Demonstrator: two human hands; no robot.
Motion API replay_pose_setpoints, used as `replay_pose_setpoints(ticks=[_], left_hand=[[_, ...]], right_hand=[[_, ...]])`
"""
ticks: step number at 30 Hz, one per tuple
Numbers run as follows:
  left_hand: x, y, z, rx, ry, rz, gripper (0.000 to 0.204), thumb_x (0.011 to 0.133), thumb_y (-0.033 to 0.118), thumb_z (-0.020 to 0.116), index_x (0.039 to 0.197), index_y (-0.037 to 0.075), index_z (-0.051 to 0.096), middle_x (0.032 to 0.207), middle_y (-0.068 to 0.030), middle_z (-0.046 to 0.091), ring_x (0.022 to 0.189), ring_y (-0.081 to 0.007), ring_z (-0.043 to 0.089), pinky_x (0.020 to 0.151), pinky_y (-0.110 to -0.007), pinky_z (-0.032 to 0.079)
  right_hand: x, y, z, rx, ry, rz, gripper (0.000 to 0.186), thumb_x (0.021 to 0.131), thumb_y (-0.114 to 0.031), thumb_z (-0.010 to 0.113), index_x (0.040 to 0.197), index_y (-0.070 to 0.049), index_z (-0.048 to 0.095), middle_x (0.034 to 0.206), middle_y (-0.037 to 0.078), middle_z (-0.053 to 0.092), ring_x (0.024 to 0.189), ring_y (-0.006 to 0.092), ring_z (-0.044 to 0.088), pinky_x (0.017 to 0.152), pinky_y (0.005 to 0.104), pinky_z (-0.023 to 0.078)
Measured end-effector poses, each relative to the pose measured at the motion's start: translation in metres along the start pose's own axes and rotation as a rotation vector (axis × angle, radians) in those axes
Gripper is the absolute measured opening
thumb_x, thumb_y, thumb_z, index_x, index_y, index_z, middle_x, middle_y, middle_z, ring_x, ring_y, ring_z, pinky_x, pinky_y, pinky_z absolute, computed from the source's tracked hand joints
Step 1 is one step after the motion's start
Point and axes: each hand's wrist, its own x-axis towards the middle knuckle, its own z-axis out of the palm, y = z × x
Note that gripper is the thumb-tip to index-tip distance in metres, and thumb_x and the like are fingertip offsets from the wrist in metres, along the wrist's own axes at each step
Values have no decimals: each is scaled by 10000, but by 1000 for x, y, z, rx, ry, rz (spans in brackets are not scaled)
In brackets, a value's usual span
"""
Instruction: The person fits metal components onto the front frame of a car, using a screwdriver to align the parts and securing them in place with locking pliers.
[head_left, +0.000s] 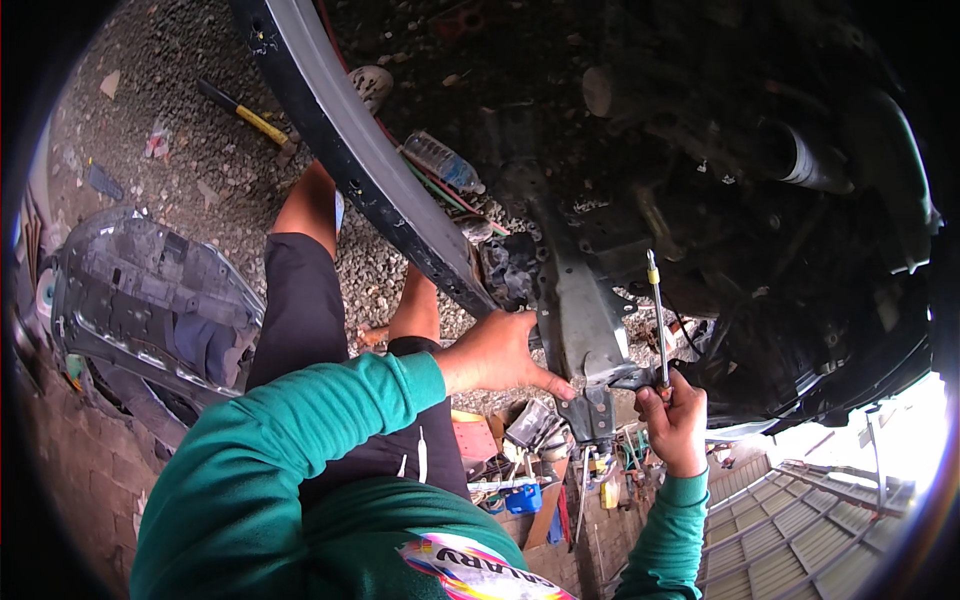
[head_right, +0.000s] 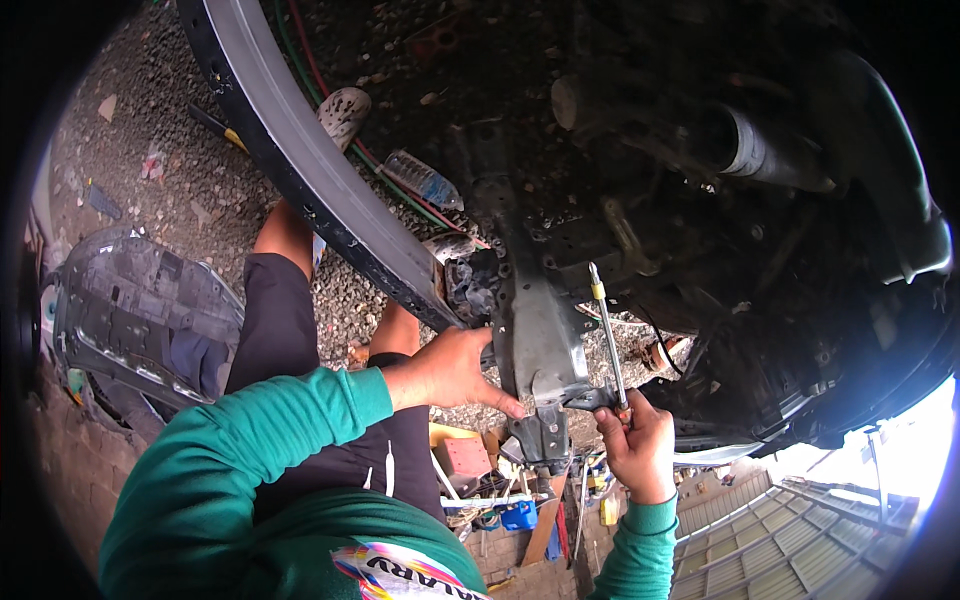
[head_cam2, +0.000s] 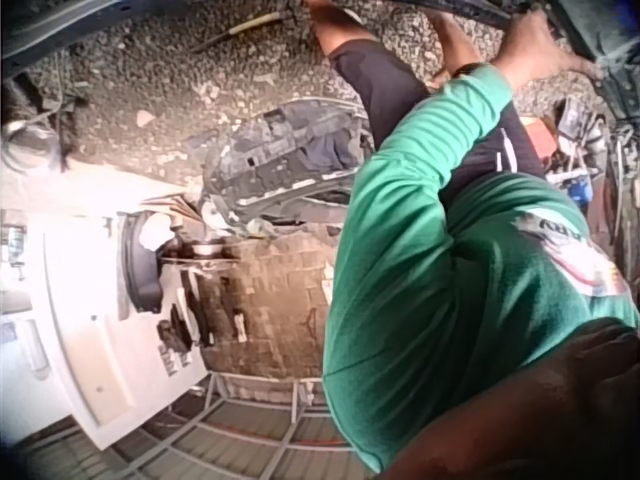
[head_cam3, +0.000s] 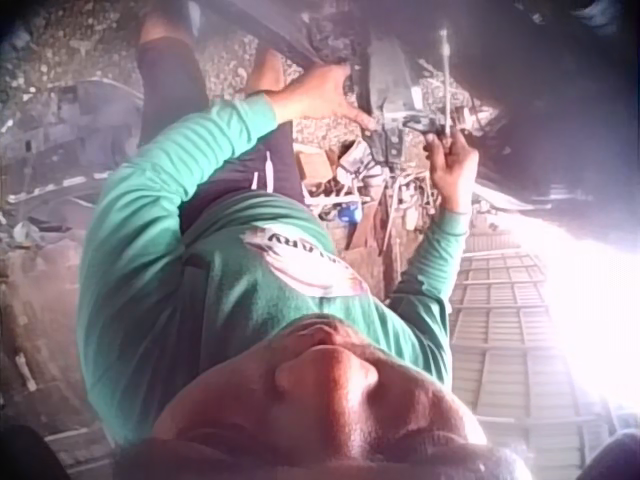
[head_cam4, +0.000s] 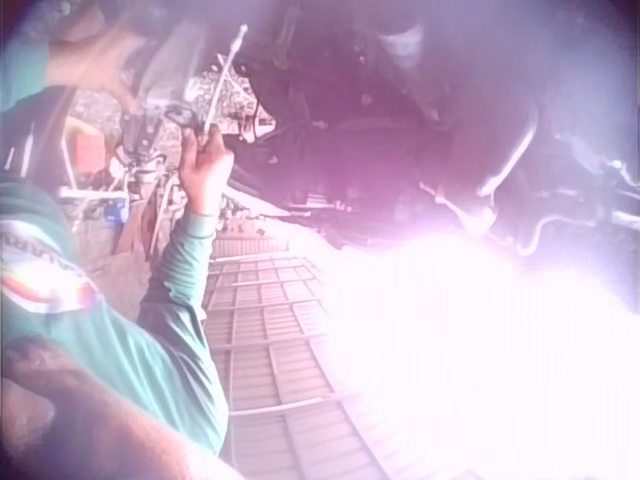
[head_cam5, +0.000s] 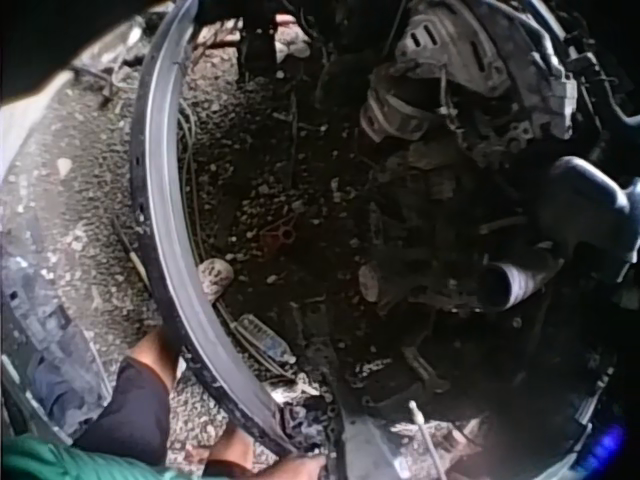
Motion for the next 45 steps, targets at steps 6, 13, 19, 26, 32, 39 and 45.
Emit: replay_pose_setpoints(ticks=[6, 13, 19, 26, 32, 39, 45], left_hand=[[1, -2, 0, -3, -12, -31, 1161, 592, 702, 994, 1267, -172, 635, 1130, -360, 745, 1117, -457, 753, 1020, -454, 582], [3, -14, 10, -56, 76, 117, 1138, 583, 690, 1003, 1268, -144, 644, 1116, -347, 750, 1113, -450, 755, 1025, -459, 584], [0, -4, 4, 8, 51, 19, 1092, 577, 676, 1013, 1221, -130, 654, 1078, -326, 756, 1077, -430, 768, 970, -454, 599], [-6, -2, 3, -2, 74, 5, 1032, 582, 655, 1020, 1190, -104, 673, 1068, -294, 770, 1073, -416, 772, 964, -446, 593], [-5, -3, 5, 1, 79, 14, 1018, 584, 601, 1037, 1266, -63, 676, 1143, -266, 780, 1107, -388, 773, 995, -428, 587], [-1, -15, 13, -74, 158, 157, 1092, 586, 710, 993, 1171, -150, 659, 993, -341, 753, 993, -455, 779, 926, -464, 613], [-4, -4, 6, 2, 127, 83, 1078, 588, 696, 998, 1169, -146, 659, 1002, -349, 751, 1001, -463, 776, 929, -468, 610]], right_hand=[[-2, -2, 1, 8, 23, -6, 272, 987, -176, 785, 886, 32, 642, 629, 133, 673, 558, 171, 681, 545, 318, 503], [-3, 15, 6, 6, 56, -23, 304, 980, -213, 803, 862, 11, 634, 599, 131, 595, 496, 163, 551, 515, 343, 456], [-4, 17, 5, 7, 43, -22, 306, 980, -249, 806, 884, 4, 664, 601, 134, 585, 488, 177, 514, 513, 348, 444], [-2, 5, 3, -13, 28, -20, 293, 978, -239, 807, 892, 5, 672, 600, 105, 593, 502, 147, 511, 516, 333, 445], [-2, 6, 1, -15, 22, -9, 260, 967, -205, 807, 893, 5, 672, 608, 105, 612, 499, 149, 545, 511, 333, 454], [-2, 13, 1, -76, 13, -38, 270, 961, -221, 813, 907, 5, 674, 621, 135, 617, 486, 191, 564, 509, 343, 458], [-2, 8, 0, -66, 16, -41, 293, 970, -253, 813, 920, 4, 680, 624, 137, 619, 488, 219, 570, 516, 351, 462]])
